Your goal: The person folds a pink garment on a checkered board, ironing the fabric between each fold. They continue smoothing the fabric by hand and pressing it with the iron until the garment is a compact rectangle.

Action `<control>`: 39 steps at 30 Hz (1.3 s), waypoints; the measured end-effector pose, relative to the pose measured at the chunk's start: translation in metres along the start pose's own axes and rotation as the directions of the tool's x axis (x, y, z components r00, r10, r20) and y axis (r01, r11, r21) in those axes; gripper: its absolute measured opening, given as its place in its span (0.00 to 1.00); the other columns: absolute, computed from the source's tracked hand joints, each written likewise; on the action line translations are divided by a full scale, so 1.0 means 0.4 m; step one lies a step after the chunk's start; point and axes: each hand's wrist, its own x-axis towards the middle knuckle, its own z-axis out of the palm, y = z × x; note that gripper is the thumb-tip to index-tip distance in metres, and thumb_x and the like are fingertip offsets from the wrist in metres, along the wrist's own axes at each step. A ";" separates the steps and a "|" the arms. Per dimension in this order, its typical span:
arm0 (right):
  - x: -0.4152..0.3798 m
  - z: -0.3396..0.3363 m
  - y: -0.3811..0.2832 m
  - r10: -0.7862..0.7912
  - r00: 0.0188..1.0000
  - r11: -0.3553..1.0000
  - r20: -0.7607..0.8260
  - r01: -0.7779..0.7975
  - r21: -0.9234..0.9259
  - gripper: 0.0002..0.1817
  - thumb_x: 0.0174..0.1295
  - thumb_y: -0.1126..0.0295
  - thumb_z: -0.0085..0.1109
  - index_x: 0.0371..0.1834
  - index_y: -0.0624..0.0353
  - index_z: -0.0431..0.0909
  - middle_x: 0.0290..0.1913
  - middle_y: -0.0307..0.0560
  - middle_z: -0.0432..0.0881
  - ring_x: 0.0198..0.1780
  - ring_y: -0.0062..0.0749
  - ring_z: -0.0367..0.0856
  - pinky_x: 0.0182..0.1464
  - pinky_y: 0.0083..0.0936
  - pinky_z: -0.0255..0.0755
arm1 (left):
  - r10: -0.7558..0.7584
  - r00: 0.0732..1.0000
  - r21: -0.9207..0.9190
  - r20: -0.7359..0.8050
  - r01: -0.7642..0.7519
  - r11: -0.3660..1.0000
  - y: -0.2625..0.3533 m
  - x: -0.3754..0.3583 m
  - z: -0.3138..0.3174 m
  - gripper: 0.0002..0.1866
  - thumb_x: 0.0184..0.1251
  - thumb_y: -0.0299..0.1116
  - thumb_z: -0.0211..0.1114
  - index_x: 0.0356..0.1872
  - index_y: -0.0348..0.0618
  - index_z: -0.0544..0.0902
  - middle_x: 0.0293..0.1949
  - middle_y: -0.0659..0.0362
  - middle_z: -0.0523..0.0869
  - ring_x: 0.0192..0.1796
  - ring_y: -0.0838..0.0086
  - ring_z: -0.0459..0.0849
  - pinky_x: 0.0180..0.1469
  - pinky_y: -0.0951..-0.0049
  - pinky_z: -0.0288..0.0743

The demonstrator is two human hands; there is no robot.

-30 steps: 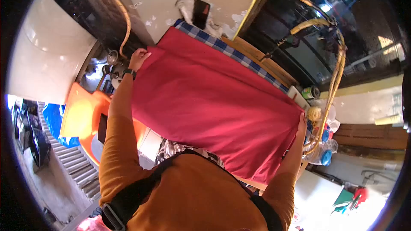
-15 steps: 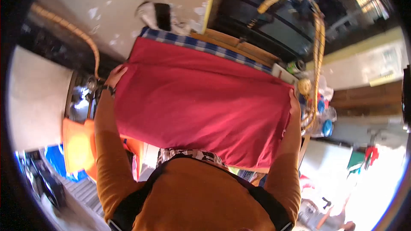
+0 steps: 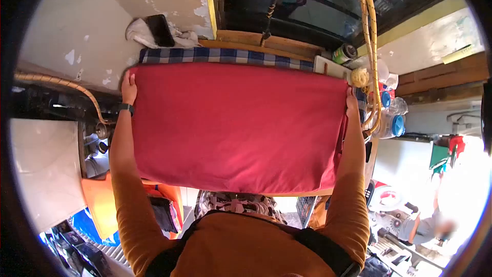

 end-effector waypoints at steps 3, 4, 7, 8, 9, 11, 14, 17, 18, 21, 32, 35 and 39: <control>-0.262 0.313 -0.103 -0.148 0.956 0.958 -0.255 0.076 -0.275 0.29 0.71 0.48 0.45 0.65 0.59 0.67 0.58 0.43 0.77 0.55 0.28 0.74 0.60 0.28 0.67 | -0.050 0.996 0.135 0.070 0.041 0.990 -0.083 0.023 0.081 0.26 0.76 0.46 0.45 0.67 0.41 0.65 0.64 0.45 0.72 0.65 0.48 0.68 0.64 0.57 0.64; -0.269 0.323 -0.110 -0.220 0.929 0.911 -0.296 0.087 -0.404 0.28 0.71 0.48 0.44 0.65 0.58 0.68 0.58 0.43 0.77 0.55 0.28 0.75 0.60 0.27 0.68 | 0.019 0.998 0.127 0.059 -0.027 0.992 -0.102 0.027 0.082 0.25 0.76 0.46 0.45 0.67 0.42 0.66 0.62 0.44 0.73 0.64 0.48 0.70 0.63 0.56 0.65; -0.285 0.340 -0.154 -0.267 0.940 0.938 -0.213 0.202 -0.281 0.32 0.71 0.48 0.46 0.67 0.62 0.65 0.64 0.46 0.72 0.61 0.32 0.71 0.63 0.28 0.62 | 0.158 0.987 0.160 -0.022 -0.153 0.975 -0.081 0.008 0.077 0.23 0.77 0.46 0.43 0.65 0.45 0.67 0.55 0.42 0.78 0.57 0.45 0.75 0.56 0.55 0.70; -0.330 0.389 -0.190 -0.188 0.962 0.975 -0.199 0.158 -0.154 0.32 0.70 0.46 0.46 0.69 0.59 0.65 0.63 0.50 0.73 0.63 0.35 0.69 0.64 0.30 0.61 | 0.139 0.990 0.184 -0.006 -0.136 0.973 -0.069 0.002 0.075 0.23 0.77 0.45 0.43 0.65 0.46 0.67 0.54 0.42 0.79 0.54 0.45 0.77 0.53 0.54 0.72; -0.348 0.387 -0.188 -0.189 0.961 0.975 -0.202 0.160 -0.153 0.32 0.70 0.46 0.46 0.69 0.59 0.65 0.63 0.50 0.73 0.63 0.35 0.69 0.64 0.30 0.61 | 0.118 0.993 0.208 0.011 -0.118 0.971 -0.063 0.000 0.077 0.22 0.77 0.44 0.43 0.65 0.47 0.66 0.52 0.42 0.80 0.52 0.44 0.78 0.50 0.53 0.73; -0.329 0.316 -0.163 -0.246 0.917 0.937 -0.315 0.141 -0.320 0.32 0.70 0.46 0.47 0.68 0.59 0.66 0.62 0.50 0.74 0.61 0.35 0.71 0.62 0.29 0.63 | 0.211 0.977 0.223 -0.015 -0.202 0.954 -0.083 0.017 0.108 0.21 0.77 0.43 0.44 0.66 0.48 0.66 0.49 0.42 0.82 0.49 0.43 0.79 0.47 0.52 0.74; -0.227 0.256 -0.088 -0.331 0.847 0.836 -0.417 0.058 -0.546 0.31 0.69 0.47 0.48 0.66 0.59 0.68 0.59 0.49 0.76 0.57 0.34 0.74 0.60 0.28 0.66 | 0.332 0.941 0.276 -0.067 -0.302 0.912 -0.066 0.011 0.105 0.20 0.76 0.41 0.46 0.66 0.50 0.66 0.47 0.42 0.82 0.46 0.43 0.80 0.43 0.51 0.75; -0.197 0.284 -0.063 -0.386 0.843 0.821 -0.375 0.129 -0.557 0.30 0.70 0.48 0.48 0.65 0.60 0.69 0.59 0.51 0.77 0.58 0.36 0.75 0.59 0.28 0.67 | 0.305 0.951 0.444 -0.047 -0.253 0.859 -0.064 0.000 0.116 0.19 0.76 0.39 0.47 0.64 0.51 0.67 0.48 0.43 0.82 0.42 0.45 0.81 0.38 0.52 0.76; -0.222 0.282 -0.057 -0.428 0.842 0.842 -0.329 0.238 -0.484 0.29 0.70 0.49 0.47 0.65 0.61 0.69 0.59 0.53 0.77 0.59 0.38 0.75 0.60 0.28 0.67 | 0.333 0.942 0.494 -0.052 -0.265 0.828 -0.061 0.000 0.124 0.18 0.75 0.39 0.48 0.63 0.51 0.67 0.49 0.43 0.81 0.41 0.46 0.82 0.35 0.52 0.76; -0.217 0.314 -0.054 -0.660 0.675 0.555 -0.331 0.141 -0.820 0.27 0.71 0.52 0.45 0.63 0.63 0.70 0.57 0.56 0.79 0.58 0.40 0.76 0.59 0.28 0.67 | 0.316 0.948 0.509 -0.025 -0.260 0.821 -0.051 -0.003 0.141 0.17 0.75 0.38 0.48 0.61 0.51 0.67 0.51 0.43 0.80 0.39 0.45 0.81 0.35 0.51 0.76; -0.718 0.545 -0.226 -0.715 0.682 -0.010 0.149 0.204 -0.979 0.32 0.63 0.55 0.58 0.64 0.64 0.64 0.60 0.62 0.71 0.58 0.55 0.71 0.59 0.43 0.66 | -0.038 0.999 0.198 0.003 0.037 0.979 -0.087 -0.227 -0.002 0.30 0.67 0.54 0.59 0.50 0.33 0.68 0.47 0.39 0.78 0.52 0.46 0.78 0.51 0.55 0.72; -0.972 0.543 -0.162 -0.721 0.679 0.372 -0.136 0.215 -0.903 0.23 0.65 0.58 0.56 0.59 0.60 0.72 0.49 0.57 0.80 0.48 0.52 0.79 0.49 0.39 0.73 | 0.036 0.999 0.219 0.022 -0.040 0.975 -0.202 -0.405 -0.055 0.32 0.65 0.57 0.60 0.50 0.32 0.74 0.46 0.41 0.81 0.50 0.49 0.81 0.52 0.59 0.73; -1.119 0.338 0.087 -0.754 0.495 0.472 -0.432 -0.049 -0.880 0.17 0.64 0.59 0.58 0.48 0.60 0.76 0.40 0.54 0.83 0.41 0.49 0.82 0.41 0.40 0.74 | -0.107 0.983 0.270 0.147 0.064 0.961 -0.245 -0.597 -0.161 0.29 0.65 0.56 0.60 0.45 0.33 0.81 0.41 0.44 0.85 0.44 0.53 0.84 0.48 0.61 0.74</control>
